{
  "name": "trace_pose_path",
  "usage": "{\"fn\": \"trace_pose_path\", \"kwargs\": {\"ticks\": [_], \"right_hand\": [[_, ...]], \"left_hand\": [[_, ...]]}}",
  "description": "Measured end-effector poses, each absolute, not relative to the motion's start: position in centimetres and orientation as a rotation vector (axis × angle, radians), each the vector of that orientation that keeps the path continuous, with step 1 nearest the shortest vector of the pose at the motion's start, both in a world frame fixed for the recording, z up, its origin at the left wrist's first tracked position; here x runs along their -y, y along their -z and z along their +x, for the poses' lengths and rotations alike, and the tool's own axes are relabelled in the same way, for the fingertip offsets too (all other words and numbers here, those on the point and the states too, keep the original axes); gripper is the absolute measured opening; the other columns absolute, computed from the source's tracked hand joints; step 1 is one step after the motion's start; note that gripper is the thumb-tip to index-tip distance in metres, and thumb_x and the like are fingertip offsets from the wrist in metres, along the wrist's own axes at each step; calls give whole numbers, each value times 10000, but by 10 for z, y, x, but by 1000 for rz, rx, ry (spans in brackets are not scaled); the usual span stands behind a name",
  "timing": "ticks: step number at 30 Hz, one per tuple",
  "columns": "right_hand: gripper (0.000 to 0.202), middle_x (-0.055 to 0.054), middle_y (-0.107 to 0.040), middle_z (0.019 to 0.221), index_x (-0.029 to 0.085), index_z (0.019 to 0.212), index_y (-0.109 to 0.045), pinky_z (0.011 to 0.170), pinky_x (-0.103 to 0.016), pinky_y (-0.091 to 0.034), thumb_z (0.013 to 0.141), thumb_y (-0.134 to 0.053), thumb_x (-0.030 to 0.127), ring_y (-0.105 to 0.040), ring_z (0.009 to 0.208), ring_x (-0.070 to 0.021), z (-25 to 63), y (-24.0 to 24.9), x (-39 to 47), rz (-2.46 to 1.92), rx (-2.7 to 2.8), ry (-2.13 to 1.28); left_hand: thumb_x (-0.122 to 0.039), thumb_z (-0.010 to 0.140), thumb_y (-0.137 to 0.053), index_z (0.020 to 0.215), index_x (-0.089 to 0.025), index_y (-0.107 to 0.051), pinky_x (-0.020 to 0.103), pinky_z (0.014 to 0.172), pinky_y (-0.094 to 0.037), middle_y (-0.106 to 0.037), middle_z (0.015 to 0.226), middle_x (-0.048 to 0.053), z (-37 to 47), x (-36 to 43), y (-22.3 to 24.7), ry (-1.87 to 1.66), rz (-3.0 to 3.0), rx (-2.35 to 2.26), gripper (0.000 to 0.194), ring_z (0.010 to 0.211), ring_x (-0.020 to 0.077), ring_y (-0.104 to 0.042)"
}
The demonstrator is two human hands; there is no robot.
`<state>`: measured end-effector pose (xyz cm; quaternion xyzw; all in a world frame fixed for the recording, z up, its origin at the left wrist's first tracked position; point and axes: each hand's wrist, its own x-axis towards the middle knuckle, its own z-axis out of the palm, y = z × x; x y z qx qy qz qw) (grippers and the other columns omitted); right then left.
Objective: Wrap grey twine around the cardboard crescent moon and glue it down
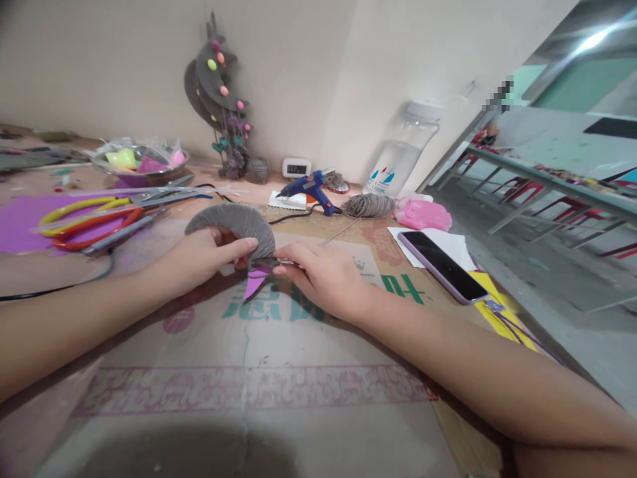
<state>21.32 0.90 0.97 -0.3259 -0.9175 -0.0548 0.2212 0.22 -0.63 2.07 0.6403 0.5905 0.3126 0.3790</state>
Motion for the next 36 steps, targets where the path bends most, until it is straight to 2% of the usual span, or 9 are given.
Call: {"fn": "trace_pose_path", "kwargs": {"ticks": [14, 25, 36], "right_hand": [[264, -29, -664, 781, 172, 977, -609, 591, -237, -386, 897, -451, 368, -602, 671, -131, 212, -10, -9, -865, 2593, 267], [273, -26, -650, 764, 161, 998, -605, 593, -232, -385, 904, -442, 359, -583, 659, -121, 213, -7, -10, -801, 2568, 247], [269, -33, -665, 813, 169, 996, -598, 591, -234, -385, 908, -430, 360, -581, 659, -123, 213, -5, -11, -821, 2605, 227]], "left_hand": [[-421, 746, -520, 587, -185, -585, 222, 527, -390, -603, 593, 9, 3, 4, -18, -828, 1696, -1456, 292, 541, 126, -518], [-449, 746, -519, 581, -182, -575, 226, 458, -337, -588, 565, 1, 3, 4, -20, -806, 1689, -1498, 319, 460, 110, -461], [-442, 732, -517, 563, -184, -576, 231, 467, -344, -589, 558, 5, 2, 2, -18, -823, 1686, -1472, 313, 469, 111, -472]]}}
